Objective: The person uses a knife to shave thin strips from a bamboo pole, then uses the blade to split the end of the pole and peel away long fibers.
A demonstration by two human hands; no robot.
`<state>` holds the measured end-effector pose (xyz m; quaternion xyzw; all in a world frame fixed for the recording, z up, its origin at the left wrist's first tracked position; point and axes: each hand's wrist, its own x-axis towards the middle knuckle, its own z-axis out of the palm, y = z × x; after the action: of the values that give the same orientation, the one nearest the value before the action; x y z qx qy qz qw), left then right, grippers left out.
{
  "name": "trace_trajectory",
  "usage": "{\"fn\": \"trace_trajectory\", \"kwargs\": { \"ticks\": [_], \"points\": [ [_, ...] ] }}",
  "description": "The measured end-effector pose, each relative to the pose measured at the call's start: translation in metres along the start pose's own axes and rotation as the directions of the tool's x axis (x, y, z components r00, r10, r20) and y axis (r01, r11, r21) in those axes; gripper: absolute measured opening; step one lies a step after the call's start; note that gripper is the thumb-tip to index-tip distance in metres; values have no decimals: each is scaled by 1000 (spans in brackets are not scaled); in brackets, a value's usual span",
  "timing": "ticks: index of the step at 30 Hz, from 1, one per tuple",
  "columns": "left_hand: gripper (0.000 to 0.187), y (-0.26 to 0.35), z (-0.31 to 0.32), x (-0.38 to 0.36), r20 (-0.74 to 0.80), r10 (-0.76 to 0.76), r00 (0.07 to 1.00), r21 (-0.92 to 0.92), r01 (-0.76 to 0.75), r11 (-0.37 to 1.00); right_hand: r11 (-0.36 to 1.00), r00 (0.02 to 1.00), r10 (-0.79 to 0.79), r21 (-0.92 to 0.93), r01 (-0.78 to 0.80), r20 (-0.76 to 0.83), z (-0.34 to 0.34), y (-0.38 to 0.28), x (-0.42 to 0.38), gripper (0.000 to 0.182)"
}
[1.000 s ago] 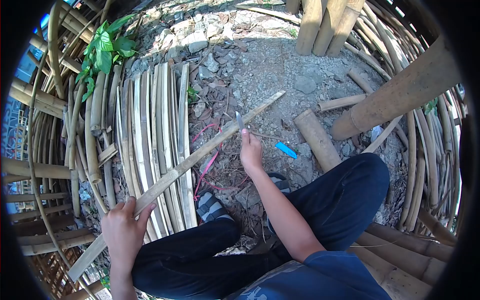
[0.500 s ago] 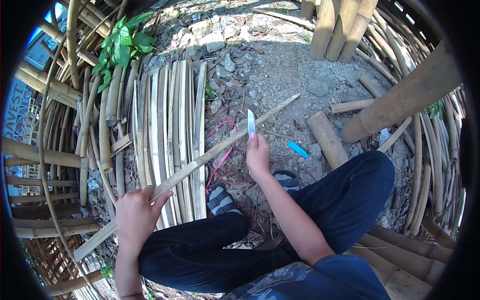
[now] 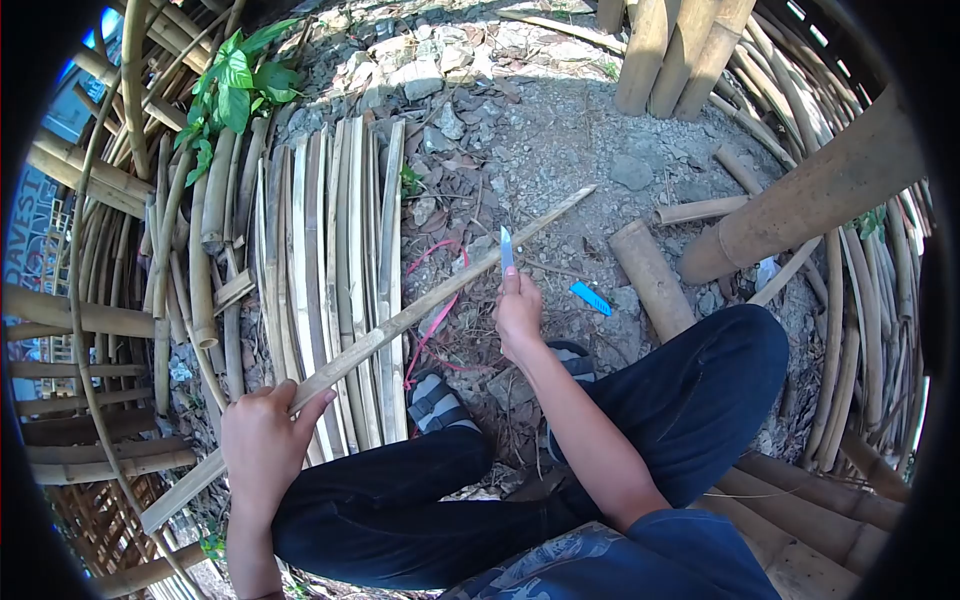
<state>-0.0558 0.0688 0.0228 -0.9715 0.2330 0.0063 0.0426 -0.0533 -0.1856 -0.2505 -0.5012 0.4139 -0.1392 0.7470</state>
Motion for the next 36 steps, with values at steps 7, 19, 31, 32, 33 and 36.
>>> {"fn": "trace_trajectory", "kwargs": {
  "ticks": [7,19,31,32,33,36],
  "points": [
    [50,-1,2,4,18,-5,1000,-4,5,1000,999,980,-31,-38,40,196,4,-1,-29,36],
    [51,1,1,3,151,-85,985,-91,100,991,960,970,-192,-175,217,150,12,-8,-56,42],
    [53,2,-1,3,152,-58,987,-58,68,996,870,937,-269,-360,336,224,35,-23,-114,42],
    [53,2,-1,2,153,-46,987,-66,56,996,885,939,-246,-339,319,241,34,-23,-114,42],
    [53,3,-2,3,150,-47,988,-64,57,996,899,940,-225,-317,302,257,34,-26,-116,42],
    [53,6,-3,2,164,-71,984,-59,81,995,906,930,-170,-318,278,326,41,-28,-140,41]
  ]
}}
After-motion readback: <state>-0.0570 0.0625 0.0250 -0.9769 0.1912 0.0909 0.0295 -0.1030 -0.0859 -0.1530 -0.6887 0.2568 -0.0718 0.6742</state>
